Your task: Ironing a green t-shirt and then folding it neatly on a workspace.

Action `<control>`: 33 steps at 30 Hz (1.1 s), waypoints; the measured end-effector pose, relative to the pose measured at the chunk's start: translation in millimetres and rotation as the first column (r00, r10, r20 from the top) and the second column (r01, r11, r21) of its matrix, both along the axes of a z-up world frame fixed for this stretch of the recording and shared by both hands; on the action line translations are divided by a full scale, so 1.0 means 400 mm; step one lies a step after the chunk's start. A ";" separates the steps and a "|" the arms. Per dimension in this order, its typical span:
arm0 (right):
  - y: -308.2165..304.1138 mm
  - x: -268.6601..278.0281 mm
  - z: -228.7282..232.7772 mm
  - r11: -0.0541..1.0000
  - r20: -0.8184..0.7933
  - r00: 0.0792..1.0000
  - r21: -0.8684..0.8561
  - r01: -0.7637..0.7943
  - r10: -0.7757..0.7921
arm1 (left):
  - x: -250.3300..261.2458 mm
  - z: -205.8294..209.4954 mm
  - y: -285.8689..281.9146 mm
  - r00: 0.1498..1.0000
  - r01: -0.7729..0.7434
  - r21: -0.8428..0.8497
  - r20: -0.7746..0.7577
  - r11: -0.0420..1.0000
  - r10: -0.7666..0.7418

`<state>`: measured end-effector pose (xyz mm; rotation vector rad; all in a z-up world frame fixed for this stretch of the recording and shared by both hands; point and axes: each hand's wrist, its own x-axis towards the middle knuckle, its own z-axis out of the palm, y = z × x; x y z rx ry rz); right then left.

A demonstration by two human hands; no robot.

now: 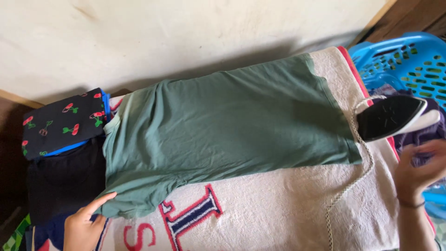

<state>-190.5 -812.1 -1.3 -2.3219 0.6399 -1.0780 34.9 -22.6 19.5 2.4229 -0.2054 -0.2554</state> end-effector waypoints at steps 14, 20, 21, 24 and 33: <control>0.151 0.213 0.080 0.717 -0.773 0.521 -0.126 -0.685 0.362 | 0.350 0.090 -0.143 0.841 0.201 -0.882 -0.068 0.426 -0.536; 0.149 0.236 0.108 0.868 -0.800 0.548 -0.072 -0.492 0.244 | 0.459 -0.036 -0.216 0.793 -0.499 -0.669 -0.608 0.551 -0.021; 0.115 0.233 0.094 0.846 -0.654 0.616 0.073 -0.527 0.440 | 0.451 -0.042 -0.216 0.772 -0.519 -0.631 -0.636 0.577 -0.002; 0.117 0.235 0.139 0.881 -0.376 0.804 0.088 -0.464 0.461 | 0.408 -0.054 -0.189 0.818 -0.420 -0.604 -0.575 0.678 -0.005; 0.065 0.349 0.158 0.824 -0.297 0.916 -0.421 -0.379 0.270 | 0.310 -0.015 -0.174 0.951 0.043 -0.250 -0.286 0.967 -0.117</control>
